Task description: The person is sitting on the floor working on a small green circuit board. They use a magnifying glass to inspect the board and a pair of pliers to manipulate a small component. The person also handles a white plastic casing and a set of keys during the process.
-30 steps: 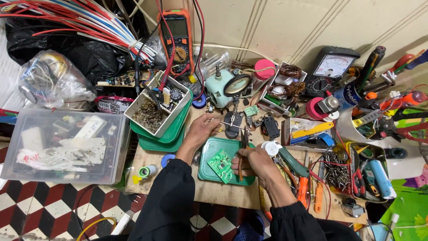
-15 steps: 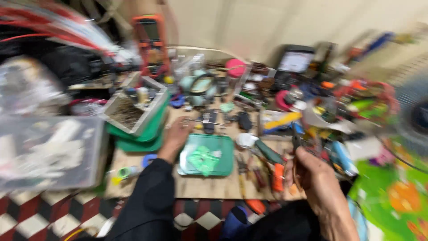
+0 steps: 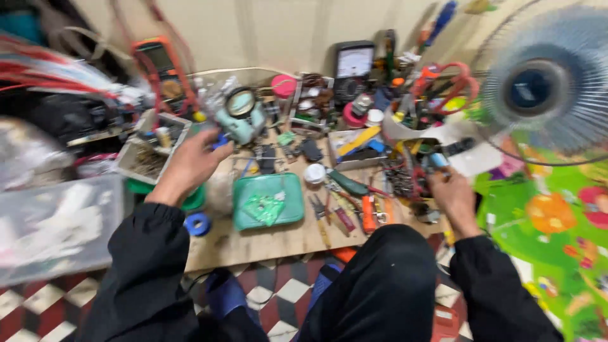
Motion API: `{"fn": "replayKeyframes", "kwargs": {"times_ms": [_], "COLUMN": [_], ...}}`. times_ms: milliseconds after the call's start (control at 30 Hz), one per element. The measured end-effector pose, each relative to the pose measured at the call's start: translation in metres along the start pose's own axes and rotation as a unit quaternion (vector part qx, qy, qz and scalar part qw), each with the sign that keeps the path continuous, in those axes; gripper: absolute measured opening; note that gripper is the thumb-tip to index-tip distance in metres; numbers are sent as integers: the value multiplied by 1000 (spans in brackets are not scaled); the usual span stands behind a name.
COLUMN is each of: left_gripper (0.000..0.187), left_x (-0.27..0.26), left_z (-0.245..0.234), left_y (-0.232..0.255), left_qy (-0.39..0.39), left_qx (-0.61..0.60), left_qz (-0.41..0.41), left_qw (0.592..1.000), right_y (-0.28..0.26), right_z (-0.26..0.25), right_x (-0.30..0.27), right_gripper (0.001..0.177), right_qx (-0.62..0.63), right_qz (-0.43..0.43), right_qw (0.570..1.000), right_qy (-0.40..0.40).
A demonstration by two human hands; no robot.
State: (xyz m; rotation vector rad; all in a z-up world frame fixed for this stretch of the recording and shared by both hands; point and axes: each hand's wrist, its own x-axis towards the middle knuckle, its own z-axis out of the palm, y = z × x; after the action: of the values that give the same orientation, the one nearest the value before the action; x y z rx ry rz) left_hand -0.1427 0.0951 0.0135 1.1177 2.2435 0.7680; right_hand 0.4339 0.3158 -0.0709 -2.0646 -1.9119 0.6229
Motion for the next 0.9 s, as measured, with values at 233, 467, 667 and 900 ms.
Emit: {"fn": "replayKeyframes", "kwargs": {"times_ms": [233,467,667,900], "left_gripper": [56,43,36,53], "left_x": [-112,-77,-6,36], "left_z": [-99,10,122,120], "left_y": [88,-16,-65,-37], "left_qy": [-53,-96,56,151], "left_qx": [76,94,112,136], "left_qz": [114,102,105,161], "left_qw": [989,986,987,966], "right_y": [-26,-212,-301,-323], "right_z": [3,-36,46,148], "right_x": [13,-118,-112,-63], "right_gripper": [58,48,44,59], "right_qx": [-51,40,-88,-122], "right_qz": [-130,-229,-322,-272], "right_qw": [990,967,904,906], "right_qy": [34,-103,-266,-300]}}
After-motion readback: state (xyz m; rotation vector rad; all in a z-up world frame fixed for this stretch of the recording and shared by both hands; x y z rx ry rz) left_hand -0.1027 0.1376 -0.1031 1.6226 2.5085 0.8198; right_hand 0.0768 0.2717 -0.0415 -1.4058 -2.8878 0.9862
